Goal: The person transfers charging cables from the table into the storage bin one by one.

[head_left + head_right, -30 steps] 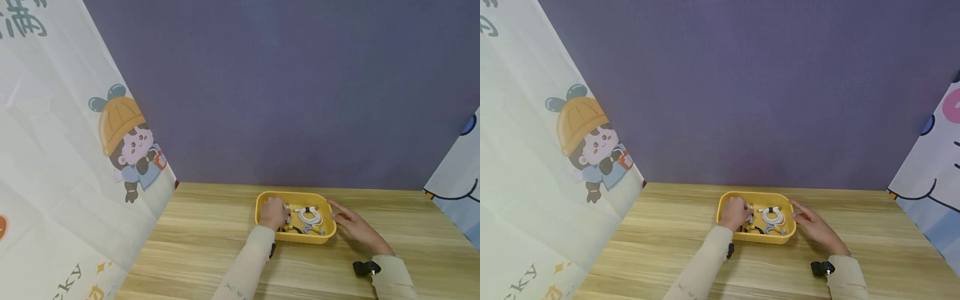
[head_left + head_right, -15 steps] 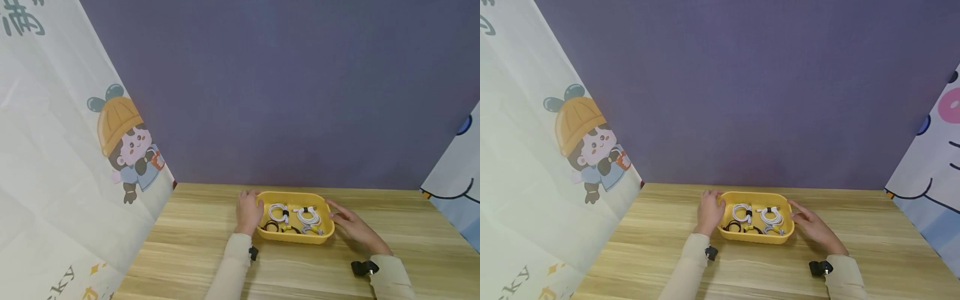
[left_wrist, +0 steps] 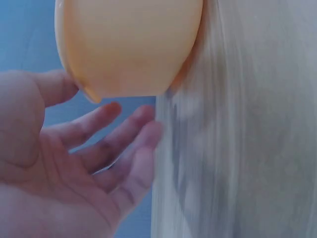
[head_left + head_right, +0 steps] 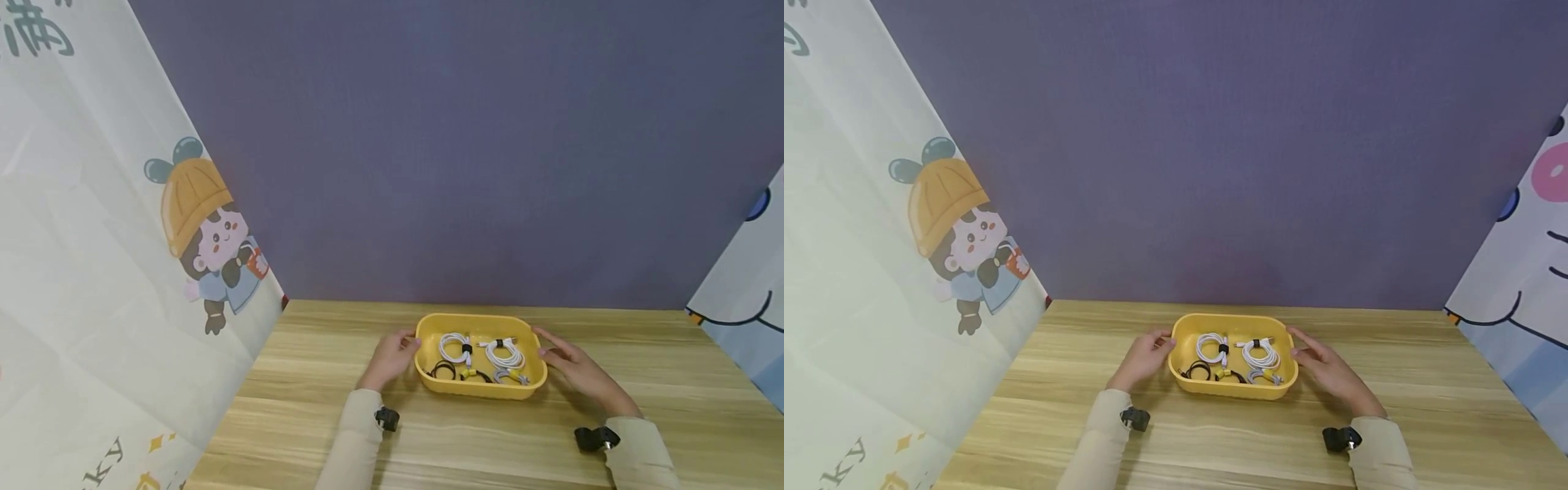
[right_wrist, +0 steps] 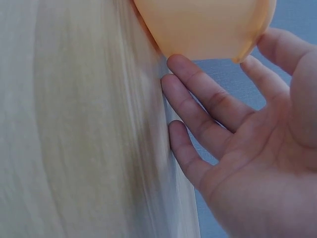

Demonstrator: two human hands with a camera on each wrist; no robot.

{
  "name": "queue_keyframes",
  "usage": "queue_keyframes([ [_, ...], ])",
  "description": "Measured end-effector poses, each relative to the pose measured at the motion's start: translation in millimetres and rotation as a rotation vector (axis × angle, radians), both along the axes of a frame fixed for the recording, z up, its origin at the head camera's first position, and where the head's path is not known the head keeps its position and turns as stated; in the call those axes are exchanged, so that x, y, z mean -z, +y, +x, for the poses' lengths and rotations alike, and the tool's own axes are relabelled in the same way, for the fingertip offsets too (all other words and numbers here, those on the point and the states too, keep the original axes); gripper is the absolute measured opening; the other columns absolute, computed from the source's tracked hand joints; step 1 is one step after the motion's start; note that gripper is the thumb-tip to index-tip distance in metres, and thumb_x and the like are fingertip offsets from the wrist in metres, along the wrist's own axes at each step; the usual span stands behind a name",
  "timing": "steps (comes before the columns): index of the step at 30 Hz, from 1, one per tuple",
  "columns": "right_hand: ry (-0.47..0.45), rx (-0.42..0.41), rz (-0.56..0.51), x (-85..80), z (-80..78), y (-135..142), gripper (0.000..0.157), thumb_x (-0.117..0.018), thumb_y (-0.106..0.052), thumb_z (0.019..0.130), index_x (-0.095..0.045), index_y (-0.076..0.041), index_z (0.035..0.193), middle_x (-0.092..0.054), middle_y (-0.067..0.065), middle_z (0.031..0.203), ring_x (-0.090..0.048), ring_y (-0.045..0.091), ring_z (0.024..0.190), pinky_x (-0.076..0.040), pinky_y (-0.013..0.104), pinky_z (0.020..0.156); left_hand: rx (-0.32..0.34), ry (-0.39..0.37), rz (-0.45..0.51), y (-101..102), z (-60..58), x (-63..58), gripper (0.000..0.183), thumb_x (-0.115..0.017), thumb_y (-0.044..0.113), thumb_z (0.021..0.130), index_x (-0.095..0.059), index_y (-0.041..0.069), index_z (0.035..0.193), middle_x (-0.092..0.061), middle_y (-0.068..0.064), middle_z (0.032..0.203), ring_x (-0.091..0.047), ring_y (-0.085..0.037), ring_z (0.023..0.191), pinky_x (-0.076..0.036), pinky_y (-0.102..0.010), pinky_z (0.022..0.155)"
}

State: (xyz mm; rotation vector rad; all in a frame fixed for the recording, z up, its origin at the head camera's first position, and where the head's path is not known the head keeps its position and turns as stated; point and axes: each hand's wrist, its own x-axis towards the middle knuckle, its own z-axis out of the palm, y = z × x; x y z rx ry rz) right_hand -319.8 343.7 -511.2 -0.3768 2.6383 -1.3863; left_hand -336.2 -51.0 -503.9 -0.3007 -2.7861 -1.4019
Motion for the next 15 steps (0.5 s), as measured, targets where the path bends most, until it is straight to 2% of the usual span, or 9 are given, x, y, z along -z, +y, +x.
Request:
queue_keyframes([
  [6, 0.023, 0.010, 0.011, -3.0, 7.5, -3.1, 0.063, -0.046, -0.040, 0.109, -0.025, -0.018, 0.164, -0.029, 0.025, 0.165, -0.044, 0.051, 0.139, -0.041, 0.069, 0.105, 0.074, -0.035, -0.016, -5.8, 5.2, 0.8, 0.046, -0.051, 0.034, 0.107, -0.060, 0.003, 0.139, -0.071, -0.018, 0.121, -0.066, -0.032, 0.111, -0.053, -0.052, 0.097],
  [15, 0.021, 0.034, 0.010, 2.4, 19.5, -9.8, 0.061, -0.048, -0.039, 0.109, -0.028, -0.020, 0.163, -0.032, 0.025, 0.164, -0.047, 0.050, 0.138, -0.042, 0.069, 0.104, 0.097, -0.027, -0.041, -13.7, 11.9, 3.4, 0.044, -0.050, 0.034, 0.108, -0.061, 0.003, 0.138, -0.071, -0.018, 0.119, -0.067, -0.032, 0.108, -0.054, -0.052, 0.095],
])
